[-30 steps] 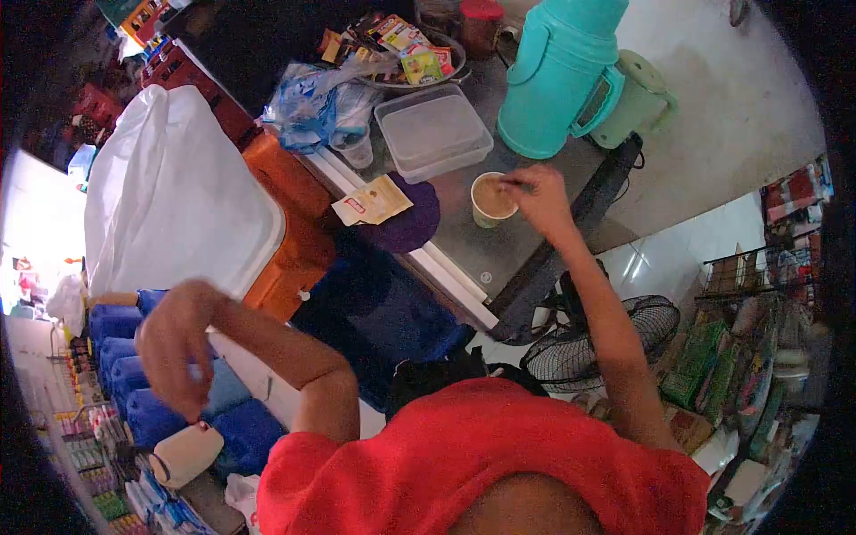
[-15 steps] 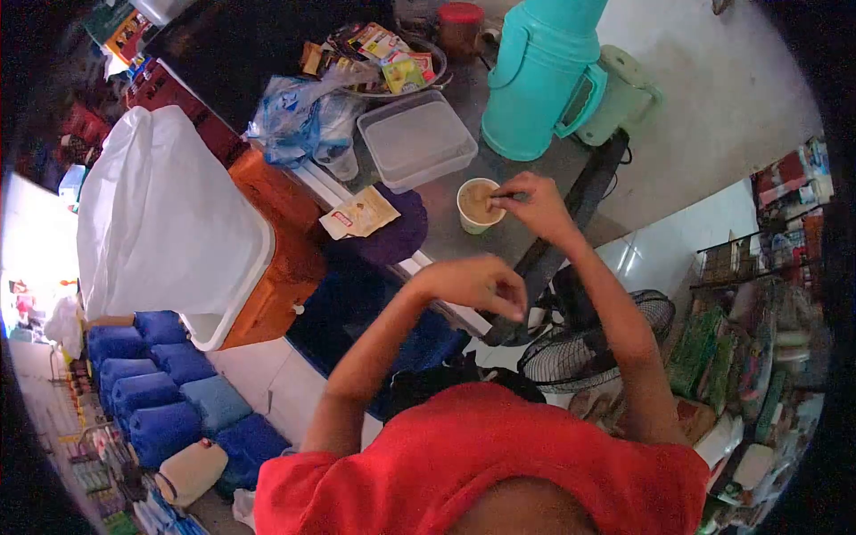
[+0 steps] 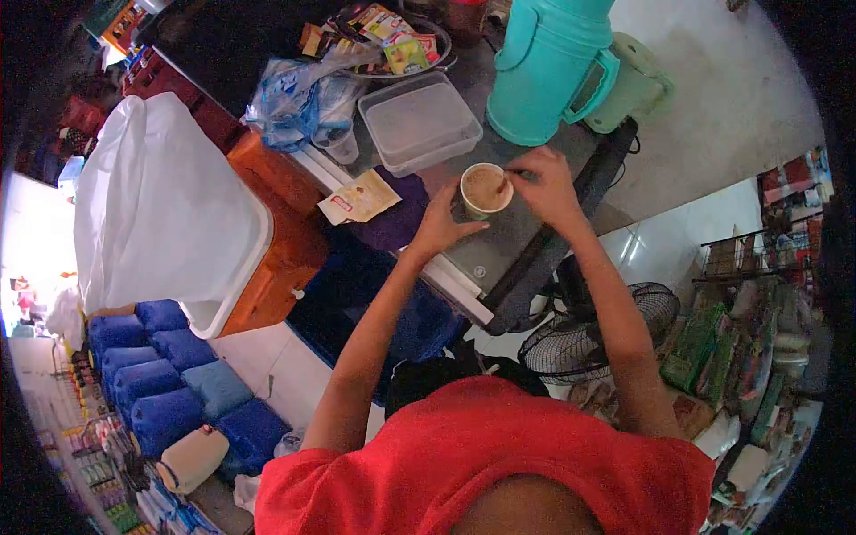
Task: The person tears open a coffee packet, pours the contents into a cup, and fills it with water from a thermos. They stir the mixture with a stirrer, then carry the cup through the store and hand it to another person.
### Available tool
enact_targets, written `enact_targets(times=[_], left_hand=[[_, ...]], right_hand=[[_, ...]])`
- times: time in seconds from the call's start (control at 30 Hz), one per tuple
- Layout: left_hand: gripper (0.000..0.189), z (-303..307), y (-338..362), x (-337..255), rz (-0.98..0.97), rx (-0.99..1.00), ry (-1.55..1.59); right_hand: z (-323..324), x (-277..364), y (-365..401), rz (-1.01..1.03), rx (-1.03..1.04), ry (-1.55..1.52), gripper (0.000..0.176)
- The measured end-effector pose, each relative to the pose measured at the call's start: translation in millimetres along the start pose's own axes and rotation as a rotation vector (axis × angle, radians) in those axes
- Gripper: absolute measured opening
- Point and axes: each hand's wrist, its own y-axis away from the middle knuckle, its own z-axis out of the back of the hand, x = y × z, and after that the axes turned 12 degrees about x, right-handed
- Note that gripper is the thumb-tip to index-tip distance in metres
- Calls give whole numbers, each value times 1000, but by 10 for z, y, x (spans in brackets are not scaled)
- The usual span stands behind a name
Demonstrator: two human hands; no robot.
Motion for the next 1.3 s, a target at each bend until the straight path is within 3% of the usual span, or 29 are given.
enact_targets(times=[0.1,0.17,0.3,0.37,0.5,0.57,0.6,0.7,0.77,0.8,0.87,1.0,1.07,1.1,1.2,1.27,1.3], left_hand=[[79,-119,-96,148,-15,2,147],[79,-164,-100,227,16,15,250],[77,-155,-89,199,28,-17,154],[76,-151,-79,95,38,-16,181],[75,-127,-88,64,60,1,182],[75,-129,-83,89,21,9,247],[76,-125,-84,55,24,7,264],[76,-104,-66,-49,55,1,254],[76,-100,-73,-63,77,2,222],[77,-103,-85,-39,77,10,249],[78,-116,-90,7,80,19,277],[77,-118,-70,40,30,16,323],[77,-120,-59,13,13,7,290],[77,-113,-52,-6,29,5,274],[77,-123,-72,45,28,0,262],[77,-120,-55,53,19,-5,268],[77,-105,-37,24,35,-9,243]], right_hand=[[-56,41,-4,32,-133,81,17],[-138,117,72,-81,69,-265,17],[-19,64,92,-73,130,-259,16],[35,-20,26,-32,-80,14,15],[-73,122,9,-41,-105,-163,15],[-63,221,57,-113,145,-290,16],[-55,172,55,-111,147,-292,16],[-26,-18,2,-145,58,-126,18],[-47,-38,-57,-64,-130,-14,19],[-84,-7,-58,-63,-132,-13,19],[-171,96,-20,-1,64,-192,18],[7,112,8,-9,90,-149,15],[52,41,-55,25,-124,163,18],[2,46,-60,24,-126,164,18],[-95,142,-58,23,-58,-38,18],[-29,229,15,-16,145,-135,17],[-12,187,4,-14,147,-136,17]])
